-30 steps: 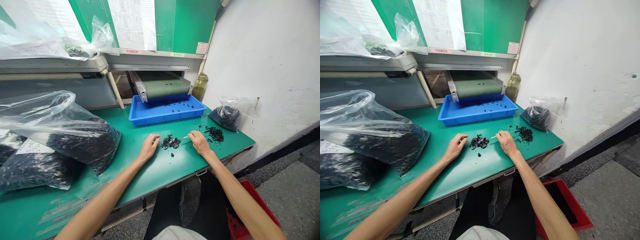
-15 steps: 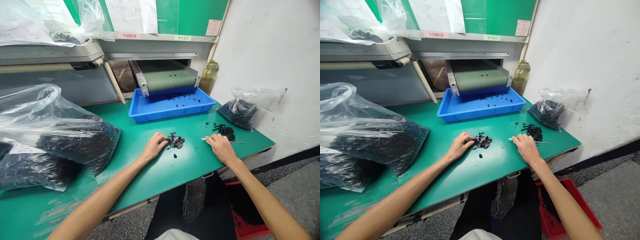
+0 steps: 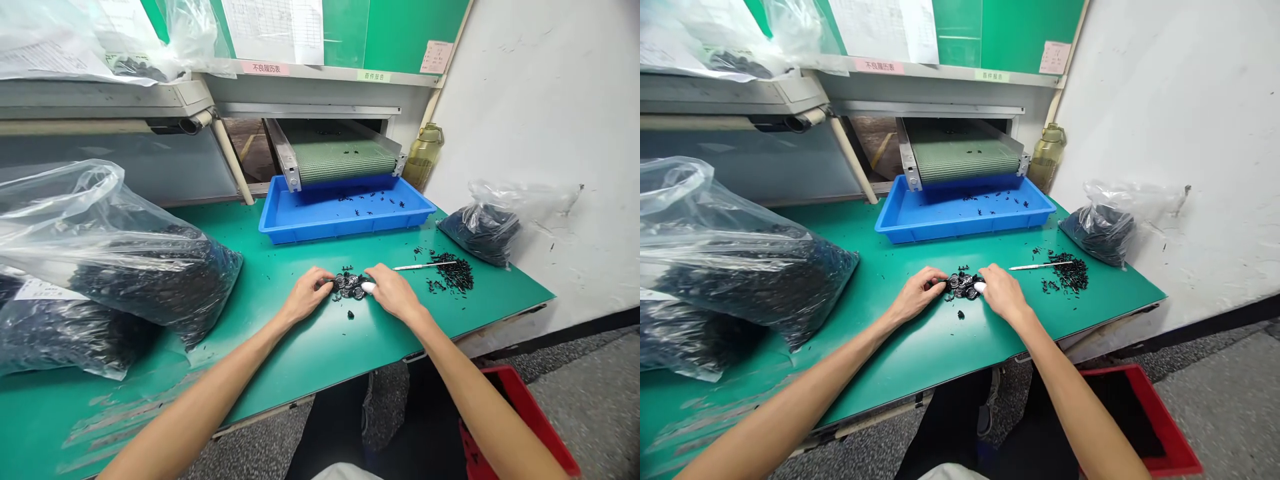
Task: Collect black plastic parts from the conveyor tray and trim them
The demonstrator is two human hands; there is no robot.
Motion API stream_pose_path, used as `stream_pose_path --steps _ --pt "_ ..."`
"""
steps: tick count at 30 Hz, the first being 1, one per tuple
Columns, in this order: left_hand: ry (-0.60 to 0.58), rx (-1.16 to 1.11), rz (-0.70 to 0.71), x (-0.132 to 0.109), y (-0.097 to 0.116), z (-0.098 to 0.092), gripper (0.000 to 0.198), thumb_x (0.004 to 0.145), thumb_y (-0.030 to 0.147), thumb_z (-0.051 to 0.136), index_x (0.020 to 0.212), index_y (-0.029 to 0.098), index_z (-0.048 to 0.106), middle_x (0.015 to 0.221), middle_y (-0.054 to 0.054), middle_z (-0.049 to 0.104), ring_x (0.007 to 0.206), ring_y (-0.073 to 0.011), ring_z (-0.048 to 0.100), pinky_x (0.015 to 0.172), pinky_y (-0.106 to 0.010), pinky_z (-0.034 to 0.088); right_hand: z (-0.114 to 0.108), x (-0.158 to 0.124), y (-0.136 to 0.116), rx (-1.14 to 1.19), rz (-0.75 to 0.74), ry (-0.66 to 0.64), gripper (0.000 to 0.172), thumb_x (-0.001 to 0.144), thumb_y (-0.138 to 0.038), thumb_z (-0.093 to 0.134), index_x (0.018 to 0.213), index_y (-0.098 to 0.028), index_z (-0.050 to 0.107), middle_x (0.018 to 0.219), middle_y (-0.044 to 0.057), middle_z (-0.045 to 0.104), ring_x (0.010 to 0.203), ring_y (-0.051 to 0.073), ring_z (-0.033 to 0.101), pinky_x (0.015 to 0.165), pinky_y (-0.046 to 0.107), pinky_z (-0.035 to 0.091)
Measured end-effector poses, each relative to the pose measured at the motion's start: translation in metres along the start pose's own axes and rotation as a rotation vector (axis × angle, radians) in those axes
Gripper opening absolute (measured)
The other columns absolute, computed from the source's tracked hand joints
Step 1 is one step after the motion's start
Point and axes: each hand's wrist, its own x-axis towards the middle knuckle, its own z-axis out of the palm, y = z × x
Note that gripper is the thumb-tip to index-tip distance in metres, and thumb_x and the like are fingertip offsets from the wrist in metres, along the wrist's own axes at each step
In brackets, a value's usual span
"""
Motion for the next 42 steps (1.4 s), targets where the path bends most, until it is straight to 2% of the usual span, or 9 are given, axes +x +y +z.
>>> stream_pose_path --steps 6,12,19,24,26,31,35,37,42 --pt "0.092 -0.025 -0.03 0.003 -0.003 -0.002 0.027 0.083 0.025 0.046 0.104 0.021 0.063 0.098 -0.004 0.061 0.081 -0.0162 0.057 0.074 -0.03 0.046 0.014 0.012 -0.002 0.226 0.099 -0.015 0.029 0.071 -0.008 0.05 0.094 -0.02 0.064 0.092 0.004 0.064 0.073 0.015 0.056 0.061 0.023 0.038" --pt "0.176 -0.054 -0.021 0.007 -0.004 -0.001 0.026 0.083 0.026 0.046 0.104 0.021 0.061 0.107 -0.005 0.063 0.088 -0.0175 0.059 0.08 -0.032 0.048 0.015 0.001 -0.002 0.379 0.128 0.066 0.031 0.074 -0.021 0.047 0.101 -0.017 0.063 0.078 0.002 0.062 0.065 0.016 0.055 0.057 0.024 0.04" --pt "0.183 -0.067 -0.015 0.005 -0.003 -0.003 0.026 0.084 0.027 0.046 0.104 0.02 0.062 0.104 -0.006 0.067 0.09 -0.0192 0.06 0.085 -0.035 0.048 0.013 -0.006 -0.006 0.422 0.139 0.183 0.041 0.076 -0.021 0.04 0.108 -0.02 0.065 0.083 0.004 0.061 0.074 0.019 0.055 0.066 0.029 0.043" --pt "0.173 -0.086 -0.014 0.005 -0.002 -0.002 0.026 0.085 0.027 0.046 0.103 0.019 0.063 0.105 -0.006 0.068 0.094 -0.0193 0.061 0.086 -0.034 0.048 0.01 -0.003 0.002 0.415 0.163 0.179 0.035 0.075 -0.018 0.043 0.101 -0.019 0.065 0.098 0.008 0.063 0.086 0.021 0.057 0.076 0.032 0.044" --pt "0.172 -0.097 -0.012 0.005 -0.003 -0.002 0.026 0.085 0.027 0.046 0.104 0.02 0.063 0.105 -0.005 0.068 0.094 -0.0192 0.061 0.085 -0.033 0.048 0.009 -0.004 0.006 0.416 0.186 0.16 0.035 0.076 -0.02 0.046 0.107 -0.018 0.063 0.1 0.01 0.063 0.089 0.023 0.057 0.077 0.033 0.045" --pt "0.167 -0.123 -0.014 0.006 -0.005 0.0 0.024 0.085 0.026 0.046 0.101 0.02 0.064 0.101 -0.004 0.068 0.09 -0.0181 0.06 0.081 -0.031 0.048 0.003 -0.006 0.008 0.458 0.212 0.124 0.06 0.076 -0.018 0.052 0.136 -0.017 0.046 0.096 0.01 0.064 0.087 0.025 0.058 0.076 0.037 0.045" --pt "0.194 -0.155 -0.005 0.004 -0.003 -0.001 0.024 0.085 0.026 0.046 0.101 0.02 0.063 0.1 -0.004 0.067 0.089 -0.0179 0.06 0.078 -0.03 0.047 -0.007 -0.004 0.005 0.583 0.221 0.124 0.032 0.075 -0.017 0.055 0.106 -0.018 0.065 0.096 0.01 0.063 0.084 0.023 0.061 0.075 0.038 0.05" --pt "0.223 -0.183 -0.004 0.0 0.0 -0.003 0.025 0.086 0.027 0.045 0.102 0.02 0.062 0.1 -0.004 0.067 0.088 -0.0177 0.059 0.077 -0.03 0.047 -0.01 -0.007 0.002 0.691 0.231 0.116 0.02 0.077 -0.024 0.058 0.094 -0.018 0.064 0.09 0.007 0.063 0.074 0.02 0.063 0.068 0.036 0.055" --pt "0.165 -0.299 -0.005 -0.011 0.02 -0.006 0.025 0.087 0.032 0.045 0.102 0.019 0.061 0.088 -0.002 0.066 0.074 -0.0151 0.058 0.072 -0.029 0.046 -0.013 -0.028 -0.016 0.938 0.223 0.154 0.031 0.072 -0.041 0.066 0.093 -0.019 0.057 0.084 0.003 0.06 0.071 0.018 0.068 0.062 0.033 0.059"
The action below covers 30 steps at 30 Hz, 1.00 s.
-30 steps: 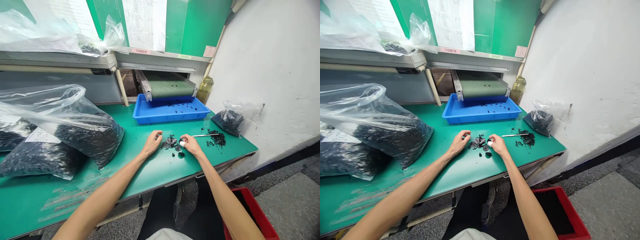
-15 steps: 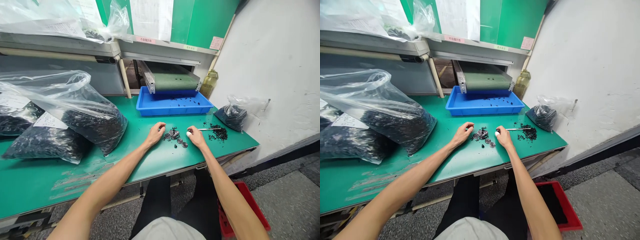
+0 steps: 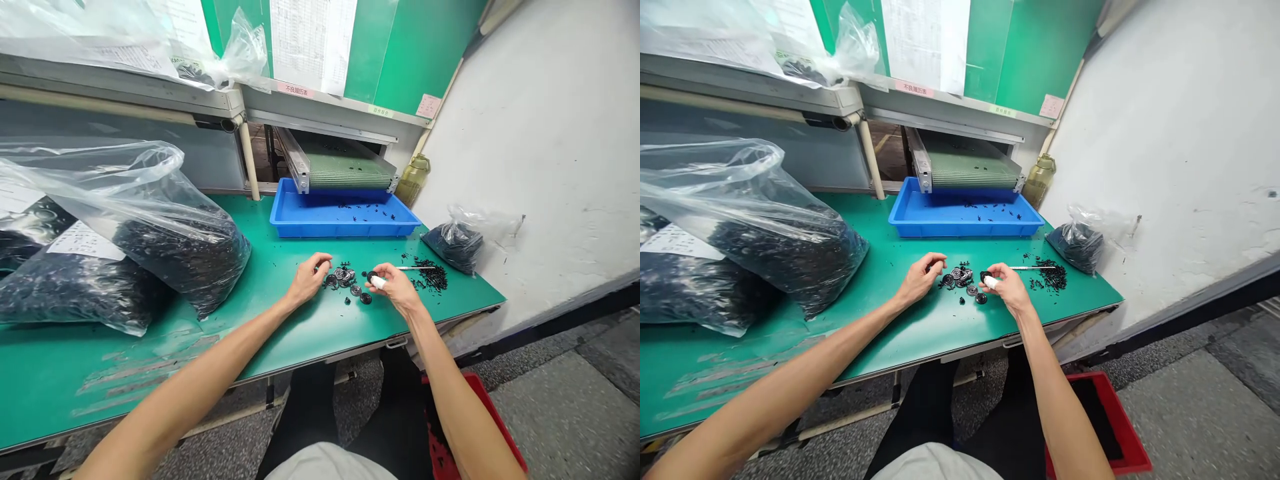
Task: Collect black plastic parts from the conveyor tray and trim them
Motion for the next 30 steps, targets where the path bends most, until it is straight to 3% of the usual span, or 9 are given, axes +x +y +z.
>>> stream_pose_path --steps 4,7,11,15,17,19,25,30 --pt "-0.215 -0.107 -0.065 -0.017 0.019 0.009 0.026 0.088 0.038 0.045 0.101 0.02 0.059 0.085 -0.002 0.066 0.067 -0.0134 0.057 0.062 -0.026 0.045 0.018 -0.027 -0.004 0.082 -0.044 0.064 0.037 0.074 -0.042 0.064 0.105 -0.02 0.06 0.091 0.004 0.061 0.072 0.016 0.065 0.058 0.028 0.055" --pt "-0.4 -0.161 -0.14 -0.036 0.027 0.017 0.032 0.089 0.046 0.043 0.093 0.018 0.058 0.074 -0.002 0.065 0.054 -0.0111 0.051 0.049 -0.023 0.037 0.041 -0.049 -0.007 0.07 -0.086 0.096 0.032 0.074 -0.033 0.065 0.103 -0.02 0.066 0.088 0.004 0.063 0.075 0.016 0.061 0.059 0.026 0.05" --pt "-0.522 -0.191 -0.219 -0.057 0.028 0.017 0.037 0.091 0.051 0.04 0.082 0.018 0.052 0.052 0.005 0.05 0.045 -0.0086 0.037 0.044 -0.022 0.028 0.063 -0.074 -0.01 -0.061 -0.159 0.087 0.025 0.077 -0.02 0.06 0.099 -0.021 0.07 0.082 0.002 0.061 0.074 0.015 0.055 0.065 0.026 0.045" --pt "-0.575 -0.213 -0.27 -0.062 0.029 0.011 0.034 0.093 0.05 0.04 0.102 0.018 0.05 0.053 0.007 0.049 0.051 -0.0102 0.042 0.05 -0.022 0.032 0.063 -0.08 -0.008 -0.238 -0.19 -0.055 0.014 0.081 -0.021 0.058 0.094 -0.02 0.064 0.069 -0.002 0.054 0.062 0.013 0.047 0.056 0.024 0.037" --pt "-0.573 -0.227 -0.294 -0.062 0.031 0.011 0.036 0.094 0.05 0.038 0.112 0.019 0.045 0.056 0.008 0.049 0.051 -0.0101 0.041 0.05 -0.022 0.032 0.061 -0.077 -0.005 -0.196 -0.17 -0.106 0.01 0.083 -0.023 0.058 0.092 -0.02 0.06 0.068 -0.004 0.052 0.058 0.011 0.045 0.053 0.022 0.035" --pt "-0.568 -0.231 -0.313 -0.06 0.031 0.011 0.036 0.094 0.051 0.036 0.108 0.02 0.046 0.059 0.007 0.049 0.05 -0.0089 0.037 0.048 -0.021 0.03 0.063 -0.074 -0.003 -0.147 -0.168 -0.12 0.01 0.084 -0.024 0.056 0.093 -0.02 0.058 0.066 -0.005 0.051 0.056 0.01 0.044 0.052 0.021 0.033" --pt "-0.597 -0.335 -0.415 -0.059 0.021 0.012 0.038 0.093 0.053 0.04 0.112 0.021 0.046 0.06 0.007 0.052 0.045 -0.0073 0.035 0.045 -0.02 0.028 0.062 -0.07 -0.001 -0.151 -0.129 -0.091 0.016 0.089 -0.02 0.044 0.091 -0.02 0.06 0.063 -0.004 0.057 0.056 0.011 0.05 0.055 0.022 0.036" --pt "-0.502 -0.561 -0.533 -0.054 0.015 0.013 0.038 0.091 0.053 0.048 0.107 0.019 0.054 0.065 0.003 0.057 0.046 -0.0063 0.044 0.043 -0.02 0.029 0.03 -0.051 0.001 -0.56 -0.044 0.126 0.025 0.088 -0.024 0.046 0.105 -0.019 0.063 0.086 0.004 0.06 0.069 0.016 0.055 0.064 0.027 0.04"
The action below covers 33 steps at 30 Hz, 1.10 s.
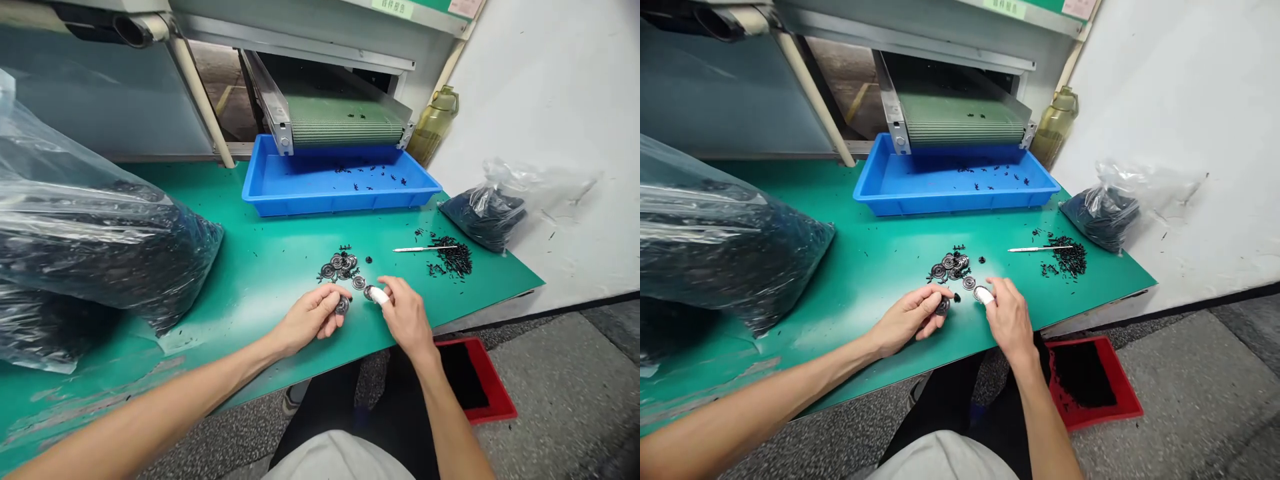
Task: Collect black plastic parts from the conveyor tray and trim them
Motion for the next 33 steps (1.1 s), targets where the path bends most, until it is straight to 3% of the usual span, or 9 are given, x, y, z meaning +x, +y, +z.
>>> stream_pose_path --steps 3,6,8,10,14,20,26,31,33 --pt "0.007 -0.135 0.018 0.004 0.002 -0.001 0.035 0.09 0.052 0.051 0.1 0.019 0.054 0.066 0.003 0.058 0.046 -0.0064 0.048 0.042 -0.019 0.031 -0.008 0.017 0.007 -0.155 -0.05 -0.106 0.023 0.085 -0.022 0.048 0.102 -0.02 0.063 0.095 0.006 0.057 0.071 0.017 0.054 0.067 0.029 0.041" --pt "0.024 -0.201 0.005 0.006 0.003 -0.001 0.03 0.087 0.047 0.058 0.083 0.019 0.049 0.064 0.005 0.055 0.042 -0.0047 0.047 0.041 -0.019 0.03 -0.01 0.025 0.007 -0.114 -0.011 -0.146 0.01 0.082 -0.019 0.049 0.084 -0.02 0.059 0.082 0.003 0.056 0.067 0.016 0.054 0.064 0.029 0.041" --pt "0.031 -0.193 -0.014 0.006 0.004 0.001 0.03 0.086 0.043 0.062 0.08 0.018 0.047 0.068 0.004 0.057 0.046 -0.0064 0.052 0.043 -0.019 0.034 -0.01 0.023 0.005 0.075 0.127 -0.136 0.009 0.08 -0.022 0.052 0.087 -0.02 0.056 0.075 -0.001 0.053 0.06 0.014 0.055 0.057 0.027 0.042" --pt "0.022 -0.163 -0.019 0.006 0.004 0.003 0.027 0.086 0.041 0.062 0.087 0.018 0.05 0.078 0.0 0.062 0.058 -0.0093 0.059 0.048 -0.021 0.039 -0.008 0.017 0.0 0.364 0.246 -0.16 0.023 0.079 -0.027 0.055 0.102 -0.021 0.055 0.076 -0.002 0.054 0.058 0.014 0.058 0.052 0.026 0.045" --pt "0.021 -0.021 0.014 0.004 0.003 0.007 0.029 0.092 0.045 0.05 0.101 0.018 0.052 0.087 -0.002 0.062 0.059 -0.0075 0.053 0.049 -0.021 0.037 0.002 0.002 -0.016 0.631 0.195 -0.18 0.022 0.081 -0.029 0.059 0.101 -0.02 0.063 0.079 -0.001 0.06 0.063 0.013 0.062 0.056 0.024 0.049" --pt "0.026 0.165 0.048 0.0 -0.003 0.01 0.037 0.097 0.051 0.033 0.094 0.018 0.05 0.06 0.004 0.053 0.047 -0.0072 0.037 0.046 -0.021 0.031 0.013 0.002 -0.027 0.52 0.008 -0.247 0.004 0.083 -0.019 0.057 0.082 -0.019 0.061 0.066 -0.003 0.065 0.06 0.012 0.059 0.058 0.022 0.044" --pt "0.007 0.078 0.08 0.003 -0.008 0.006 0.041 0.088 0.045 0.058 0.12 0.022 0.047 0.062 0.007 0.051 0.047 -0.0074 0.044 0.044 -0.02 0.028 0.02 0.002 -0.024 0.557 0.038 -0.212 0.011 0.087 -0.028 0.052 0.08 -0.02 0.054 0.058 -0.004 0.057 0.05 0.011 0.053 0.049 0.022 0.039" --pt "0.057 -0.023 0.053 0.005 -0.003 0.004 0.033 0.086 0.04 0.061 0.111 0.019 0.058 0.069 0.003 0.056 0.049 -0.0055 0.046 0.046 -0.02 0.03 0.009 0.016 -0.005 0.077 0.018 0.017 0.02 0.087 -0.025 0.047 0.099 -0.019 0.062 0.075 0.002 0.062 0.065 0.016 0.055 0.061 0.026 0.04" --pt "0.081 -0.12 0.032 0.005 -0.001 0.004 0.029 0.086 0.039 0.062 0.106 0.019 0.057 0.07 0.002 0.058 0.048 -0.0056 0.046 0.042 -0.018 0.027 0.007 0.026 0.001 -0.08 -0.036 -0.028 0.024 0.087 -0.025 0.049 0.104 -0.02 0.064 0.082 0.004 0.06 0.07 0.017 0.055 0.065 0.028 0.04"
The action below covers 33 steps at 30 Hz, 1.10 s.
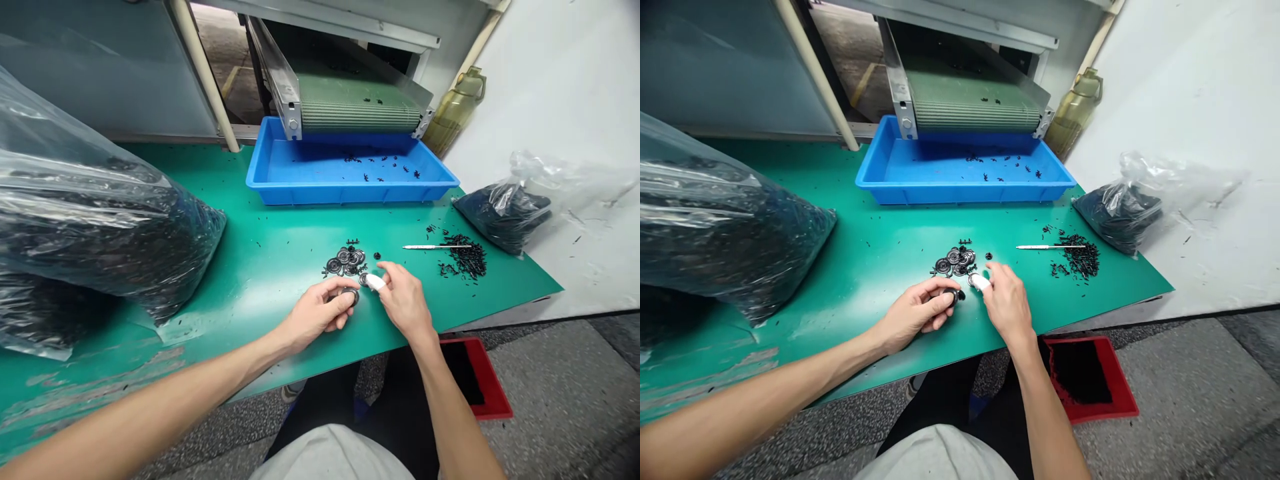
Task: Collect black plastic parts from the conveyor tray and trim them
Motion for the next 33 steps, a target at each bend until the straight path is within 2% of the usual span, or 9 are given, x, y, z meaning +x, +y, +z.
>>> stream_pose_path --steps 3,7,11,14,18,21,25,29,33 --pt "0.033 -0.171 0.019 0.001 0.002 -0.001 0.02 0.085 0.033 0.063 0.094 0.019 0.051 0.08 -0.001 0.063 0.053 -0.007 0.052 0.041 -0.018 0.029 0.002 0.008 0.003 -0.092 -0.033 -0.069 0.019 0.086 -0.022 0.048 0.096 -0.021 0.064 0.087 0.005 0.058 0.073 0.018 0.054 0.067 0.028 0.039" --pt "0.02 -0.252 0.016 0.002 0.003 -0.002 0.017 0.086 0.028 0.061 0.093 0.019 0.048 0.093 -0.005 0.065 0.061 -0.0099 0.06 0.043 -0.018 0.035 0.003 0.005 0.002 -0.01 0.045 -0.037 0.012 0.084 -0.021 0.049 0.092 -0.02 0.058 0.081 0.002 0.058 0.067 0.016 0.052 0.062 0.027 0.038" --pt "0.007 -0.203 0.016 0.002 0.003 0.0 0.019 0.089 0.032 0.058 0.101 0.018 0.052 0.089 -0.004 0.063 0.062 -0.0098 0.058 0.044 -0.019 0.037 0.001 0.0 -0.001 0.225 -0.037 -0.069 0.025 0.087 -0.024 0.048 0.108 -0.019 0.061 0.084 0.002 0.063 0.067 0.015 0.055 0.063 0.026 0.041" --pt "0.04 -0.197 0.02 0.002 0.002 0.002 0.022 0.089 0.037 0.058 0.097 0.018 0.053 0.087 -0.003 0.061 0.061 -0.0093 0.057 0.044 -0.019 0.036 0.004 0.001 -0.006 0.271 -0.088 -0.074 0.021 0.087 -0.024 0.05 0.096 -0.019 0.068 0.087 0.004 0.066 0.069 0.015 0.056 0.063 0.026 0.042" --pt "0.11 -0.194 0.033 0.002 -0.001 0.003 0.027 0.087 0.043 0.06 0.097 0.018 0.053 0.086 -0.002 0.06 0.059 -0.0091 0.057 0.044 -0.019 0.036 0.011 0.004 -0.016 0.361 0.003 -0.03 0.021 0.088 -0.033 0.051 0.082 -0.019 0.065 0.063 -0.002 0.058 0.056 0.013 0.049 0.054 0.024 0.036" --pt "0.1 -0.154 0.04 0.002 -0.004 0.002 0.037 0.084 0.048 0.063 0.104 0.019 0.052 0.076 0.0 0.062 0.051 -0.0069 0.052 0.046 -0.019 0.035 0.016 0.004 -0.028 0.37 -0.026 -0.029 0.022 0.09 -0.031 0.047 0.078 -0.02 0.062 0.06 -0.003 0.055 0.054 0.012 0.047 0.053 0.023 0.035" --pt "0.117 -0.154 0.051 0.002 -0.005 -0.001 0.038 0.081 0.047 0.066 0.103 0.018 0.054 0.055 0.005 0.057 0.043 -0.0058 0.045 0.043 -0.018 0.031 0.016 0.009 -0.041 0.226 -0.144 -0.099 0.018 0.09 -0.025 0.043 0.094 -0.021 0.06 0.068 -0.001 0.061 0.057 0.013 0.053 0.055 0.023 0.036" --pt "0.261 -0.318 0.134 0.005 0.003 -0.011 0.028 0.079 0.035 0.069 0.097 0.016 0.059 0.061 0.004 0.055 0.042 -0.0039 0.043 0.036 -0.016 0.024 0.017 0.03 -0.05 -0.128 -0.203 -0.117 0.022 0.091 -0.02 0.041 0.102 -0.021 0.061 0.083 0.005 0.064 0.067 0.018 0.057 0.058 0.026 0.034" --pt "0.4 -0.479 0.196 0.009 0.012 -0.025 0.017 0.075 0.019 0.064 0.091 0.014 0.06 0.07 0.002 0.059 0.046 -0.0048 0.049 0.035 -0.015 0.029 0.026 0.051 -0.061 -0.422 -0.222 -0.276 0.028 0.085 -0.008 0.044 0.1 -0.021 0.065 0.094 0.009 0.06 0.067 0.017 0.055 0.056 0.027 0.031"
